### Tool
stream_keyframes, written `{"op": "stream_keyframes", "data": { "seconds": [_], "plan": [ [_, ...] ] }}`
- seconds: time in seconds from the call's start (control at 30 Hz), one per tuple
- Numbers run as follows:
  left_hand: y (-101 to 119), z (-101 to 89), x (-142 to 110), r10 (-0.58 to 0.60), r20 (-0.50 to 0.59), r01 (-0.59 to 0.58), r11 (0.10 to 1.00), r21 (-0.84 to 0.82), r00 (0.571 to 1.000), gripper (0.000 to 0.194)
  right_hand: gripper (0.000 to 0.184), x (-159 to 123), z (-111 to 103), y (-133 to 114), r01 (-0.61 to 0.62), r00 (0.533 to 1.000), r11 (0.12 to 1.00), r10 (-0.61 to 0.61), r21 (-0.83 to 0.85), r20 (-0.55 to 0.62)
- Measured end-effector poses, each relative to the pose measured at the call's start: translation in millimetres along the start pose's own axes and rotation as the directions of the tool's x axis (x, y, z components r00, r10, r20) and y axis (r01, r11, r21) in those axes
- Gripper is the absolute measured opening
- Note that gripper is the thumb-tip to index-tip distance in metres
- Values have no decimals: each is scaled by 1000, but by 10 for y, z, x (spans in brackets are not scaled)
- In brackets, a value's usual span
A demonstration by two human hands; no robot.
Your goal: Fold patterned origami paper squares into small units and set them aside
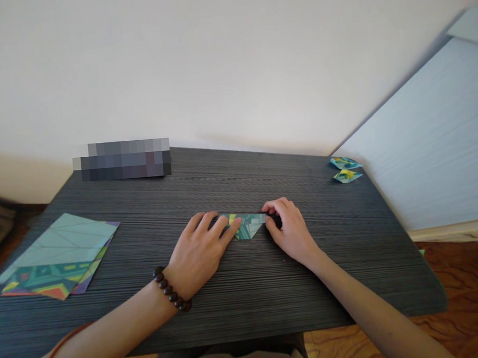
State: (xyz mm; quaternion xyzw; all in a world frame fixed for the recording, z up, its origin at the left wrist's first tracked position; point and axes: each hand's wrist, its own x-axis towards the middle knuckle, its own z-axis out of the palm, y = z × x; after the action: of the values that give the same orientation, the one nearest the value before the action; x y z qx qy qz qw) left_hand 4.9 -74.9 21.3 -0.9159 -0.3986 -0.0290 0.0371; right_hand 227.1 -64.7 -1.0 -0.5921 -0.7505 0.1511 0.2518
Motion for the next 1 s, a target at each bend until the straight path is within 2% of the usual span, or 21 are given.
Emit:
{"op": "stream_keyframes", "data": {
  "seconds": [0.23,0.37,0.43,0.5,0.63,0.7,0.8,1.0],
  "plan": [
    [-11,15,-6,5,-8,-5,1000,-24,1000,43,21,-2,3,70,13,1000,999,-12,46,-18],
    [-66,27,25,-1,-34,-2,997,-79,999,42,16,53,34,37,-18,999,997,21,73,-48],
    [-122,26,65,-23,-46,16,989,-148,999,40,14,98,66,-11,-12,999,1000,12,10,-52],
    [-189,29,121,-49,-58,35,972,-231,997,36,20,138,97,-63,25,999,997,-27,-74,-26],
    [-304,73,269,-109,-44,82,911,-405,993,24,19,158,126,-122,31,1000,992,-31,-125,0],
    [-332,111,342,-202,-55,153,870,-470,978,22,19,148,125,-125,26,1000,991,-26,-130,-2],
    [-339,154,409,-278,-64,210,840,-500,958,20,19,135,122,-120,20,1000,991,-20,-134,1],
    [-323,161,408,-260,-65,193,843,-502,964,20,19,134,117,-131,15,1000,991,-15,-137,3]
  ]
}}
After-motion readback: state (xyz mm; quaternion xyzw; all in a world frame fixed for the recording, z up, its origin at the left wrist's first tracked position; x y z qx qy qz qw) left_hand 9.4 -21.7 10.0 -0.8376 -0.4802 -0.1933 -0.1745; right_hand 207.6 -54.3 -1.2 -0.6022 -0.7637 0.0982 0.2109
